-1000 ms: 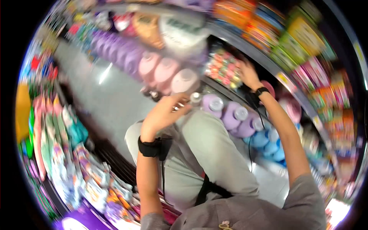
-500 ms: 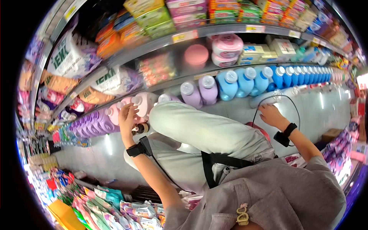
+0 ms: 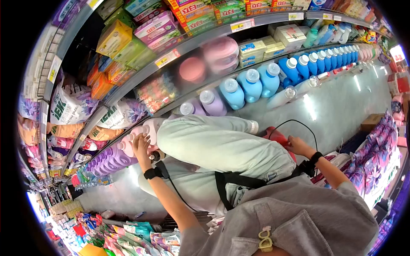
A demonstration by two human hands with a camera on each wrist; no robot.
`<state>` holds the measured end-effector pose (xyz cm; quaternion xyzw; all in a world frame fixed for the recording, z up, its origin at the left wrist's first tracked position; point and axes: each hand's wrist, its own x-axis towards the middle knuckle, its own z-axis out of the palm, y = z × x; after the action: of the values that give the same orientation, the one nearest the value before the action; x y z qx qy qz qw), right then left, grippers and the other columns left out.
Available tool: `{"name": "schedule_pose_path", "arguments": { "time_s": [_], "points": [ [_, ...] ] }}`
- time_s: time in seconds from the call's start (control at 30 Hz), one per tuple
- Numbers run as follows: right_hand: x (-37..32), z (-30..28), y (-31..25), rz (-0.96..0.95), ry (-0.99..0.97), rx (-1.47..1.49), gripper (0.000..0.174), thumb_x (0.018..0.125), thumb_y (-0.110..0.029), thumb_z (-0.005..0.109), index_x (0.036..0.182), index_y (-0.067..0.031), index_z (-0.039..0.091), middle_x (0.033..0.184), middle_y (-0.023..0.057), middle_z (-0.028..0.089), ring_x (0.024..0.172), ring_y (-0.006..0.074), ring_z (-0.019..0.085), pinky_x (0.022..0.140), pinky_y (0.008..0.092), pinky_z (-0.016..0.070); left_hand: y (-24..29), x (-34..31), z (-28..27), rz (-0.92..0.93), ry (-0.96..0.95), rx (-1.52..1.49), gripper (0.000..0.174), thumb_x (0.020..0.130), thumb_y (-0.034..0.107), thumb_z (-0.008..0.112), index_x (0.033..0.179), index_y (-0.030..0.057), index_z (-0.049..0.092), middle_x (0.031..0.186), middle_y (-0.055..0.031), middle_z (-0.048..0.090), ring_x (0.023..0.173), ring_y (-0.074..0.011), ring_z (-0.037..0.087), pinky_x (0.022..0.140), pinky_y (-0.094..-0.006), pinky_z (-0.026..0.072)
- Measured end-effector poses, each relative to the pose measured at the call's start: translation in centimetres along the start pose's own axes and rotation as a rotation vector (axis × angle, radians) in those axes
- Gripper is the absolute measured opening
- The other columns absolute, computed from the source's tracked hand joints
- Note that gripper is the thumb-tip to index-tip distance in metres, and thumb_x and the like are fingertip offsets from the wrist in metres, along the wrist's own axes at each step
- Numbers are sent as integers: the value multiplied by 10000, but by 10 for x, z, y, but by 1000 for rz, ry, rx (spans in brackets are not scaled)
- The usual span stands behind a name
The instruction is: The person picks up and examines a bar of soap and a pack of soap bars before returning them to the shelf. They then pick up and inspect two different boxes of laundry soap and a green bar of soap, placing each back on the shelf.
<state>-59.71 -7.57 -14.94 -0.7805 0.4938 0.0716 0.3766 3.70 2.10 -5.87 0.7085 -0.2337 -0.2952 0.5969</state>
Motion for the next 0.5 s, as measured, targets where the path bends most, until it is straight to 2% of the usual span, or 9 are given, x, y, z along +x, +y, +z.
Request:
{"name": "schedule_pose_path", "arguments": {
  "time_s": [0.1,0.17,0.2,0.23,0.27,0.3,0.33,0.4,0.5],
  "points": [
    [43,-39,-3,-53,-7,-66,209,795,-215,581,866,-20,557,830,157,631,780,360,599,674,446,478,-7,4,-8,-82,74,17,259,906,177,540,1082,-13,537,996,-108,617,895,-199,631,751,-279,514],
    [86,-88,-25,-129,163,30,152,791,-189,571,842,-46,581,785,128,623,737,345,596,653,433,476,-4,8,-5,-125,117,-10,252,908,180,535,1082,-1,538,967,-112,622,888,-196,631,751,-277,517],
    [119,-108,-30,-181,312,-157,152,791,-173,564,896,-66,592,817,127,617,768,324,596,664,422,480,-2,10,-1,-139,132,-16,244,908,180,536,1078,3,543,959,-108,624,883,-193,631,749,-274,516],
    [158,-120,-20,-306,511,-220,187,788,-156,567,955,-74,589,883,128,612,827,312,589,696,417,481,-1,10,2,-154,148,-23,237,909,179,537,1073,8,547,950,-103,626,878,-190,631,747,-272,515],
    [183,-155,-42,-315,526,-234,266,776,-145,580,1033,-79,563,968,132,590,880,319,574,722,420,481,-2,12,5,-171,164,-32,230,909,178,538,1068,13,551,942,-99,628,873,-188,631,745,-269,514],
    [220,-173,-45,-405,693,-284,347,756,-121,593,1094,-72,532,986,130,573,909,332,569,733,412,484,-3,14,9,-155,146,-23,221,909,174,539,1061,15,557,938,-94,629,868,-184,631,743,-267,513],
    [258,-194,-52,-305,661,-417,429,744,-89,585,1162,-64,486,1038,123,544,982,325,548,759,418,487,-5,18,12,-142,126,-14,212,909,170,539,1053,17,562,934,-89,630,864,-181,631,741,-265,512],
    [317,-219,-60,-282,552,-582,518,741,-64,575,1240,-58,437,1153,111,523,1091,314,510,844,443,462,-5,21,19,-135,103,-1,198,910,162,538,1041,18,572,931,-79,630,859,-174,630,738,-263,510],
    [386,-217,-50,-193,340,-731,770,677,-69,651,1365,-73,305,1364,141,387,1242,331,388,964,481,367,1,16,29,-157,91,23,188,910,147,534,1038,17,580,932,-70,625,853,-169,628,745,-264,508]
  ]
}}
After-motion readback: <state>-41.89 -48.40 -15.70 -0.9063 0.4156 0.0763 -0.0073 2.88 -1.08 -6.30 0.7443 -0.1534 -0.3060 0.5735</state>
